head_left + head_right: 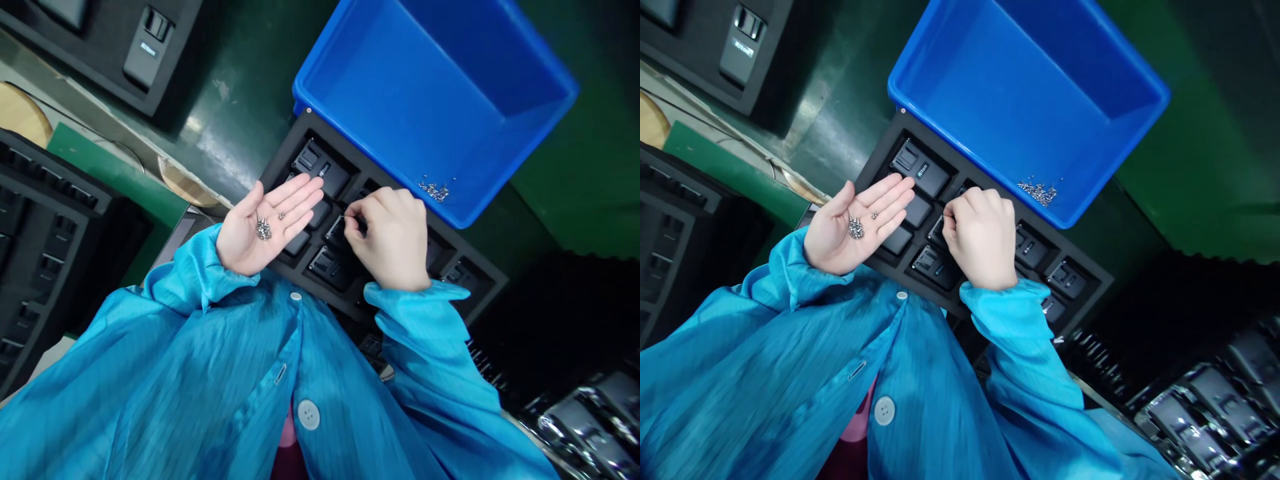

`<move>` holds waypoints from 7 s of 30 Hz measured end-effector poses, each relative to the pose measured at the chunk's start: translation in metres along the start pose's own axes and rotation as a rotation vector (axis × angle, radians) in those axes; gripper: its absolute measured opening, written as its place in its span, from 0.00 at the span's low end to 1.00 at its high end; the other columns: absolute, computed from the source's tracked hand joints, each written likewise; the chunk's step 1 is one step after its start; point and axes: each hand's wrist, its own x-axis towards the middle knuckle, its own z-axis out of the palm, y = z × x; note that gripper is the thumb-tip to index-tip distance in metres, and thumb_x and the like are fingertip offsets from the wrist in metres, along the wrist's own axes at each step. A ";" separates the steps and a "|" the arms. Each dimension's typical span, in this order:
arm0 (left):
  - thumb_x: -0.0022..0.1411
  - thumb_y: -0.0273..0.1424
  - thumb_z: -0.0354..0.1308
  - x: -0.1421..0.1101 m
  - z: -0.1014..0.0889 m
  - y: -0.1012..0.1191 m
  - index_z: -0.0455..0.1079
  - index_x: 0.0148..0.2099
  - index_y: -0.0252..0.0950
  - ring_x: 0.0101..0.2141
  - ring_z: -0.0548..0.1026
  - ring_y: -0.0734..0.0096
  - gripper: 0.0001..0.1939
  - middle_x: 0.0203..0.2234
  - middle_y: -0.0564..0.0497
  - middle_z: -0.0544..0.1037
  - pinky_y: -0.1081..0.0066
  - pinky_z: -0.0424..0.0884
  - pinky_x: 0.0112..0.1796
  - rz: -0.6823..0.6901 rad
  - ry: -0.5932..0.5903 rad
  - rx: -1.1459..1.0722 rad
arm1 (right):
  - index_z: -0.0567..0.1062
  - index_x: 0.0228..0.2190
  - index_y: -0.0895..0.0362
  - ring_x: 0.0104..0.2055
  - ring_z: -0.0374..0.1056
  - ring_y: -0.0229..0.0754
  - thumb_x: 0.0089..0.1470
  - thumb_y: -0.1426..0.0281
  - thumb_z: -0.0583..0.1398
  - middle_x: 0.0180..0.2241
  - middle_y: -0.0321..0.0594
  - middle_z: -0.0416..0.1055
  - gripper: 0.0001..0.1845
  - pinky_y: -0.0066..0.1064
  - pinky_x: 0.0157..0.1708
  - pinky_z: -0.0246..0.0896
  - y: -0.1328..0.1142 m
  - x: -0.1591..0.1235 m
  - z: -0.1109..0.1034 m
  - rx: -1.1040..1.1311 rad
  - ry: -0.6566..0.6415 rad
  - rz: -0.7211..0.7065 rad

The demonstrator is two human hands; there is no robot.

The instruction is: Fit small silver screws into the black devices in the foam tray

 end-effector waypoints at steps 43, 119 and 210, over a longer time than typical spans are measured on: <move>0.78 0.41 0.28 0.000 0.016 -0.044 0.51 0.75 0.27 0.63 0.72 0.66 0.35 0.60 0.43 0.76 0.69 0.65 0.59 -0.270 0.027 0.005 | 0.75 0.31 0.54 0.41 0.64 0.47 0.63 0.72 0.61 0.32 0.39 0.76 0.08 0.40 0.42 0.53 -0.059 -0.027 -0.032 -0.057 0.214 -0.149; 0.77 0.47 0.29 -0.002 -0.011 -0.008 0.40 0.78 0.31 0.69 0.63 0.63 0.37 0.68 0.43 0.65 0.64 0.56 0.69 -0.060 -0.116 -0.006 | 0.69 0.64 0.37 0.35 0.58 0.45 0.66 0.72 0.52 0.30 0.41 0.67 0.30 0.46 0.46 0.52 0.034 -0.036 0.012 -0.109 -0.112 -0.065; 0.77 0.41 0.34 0.003 0.020 -0.051 0.49 0.76 0.27 0.72 0.55 0.63 0.33 0.68 0.43 0.67 0.67 0.55 0.69 -0.239 0.037 0.051 | 0.75 0.30 0.55 0.36 0.63 0.49 0.62 0.75 0.57 0.31 0.44 0.73 0.10 0.41 0.39 0.51 -0.068 -0.026 -0.047 -0.109 0.070 -0.001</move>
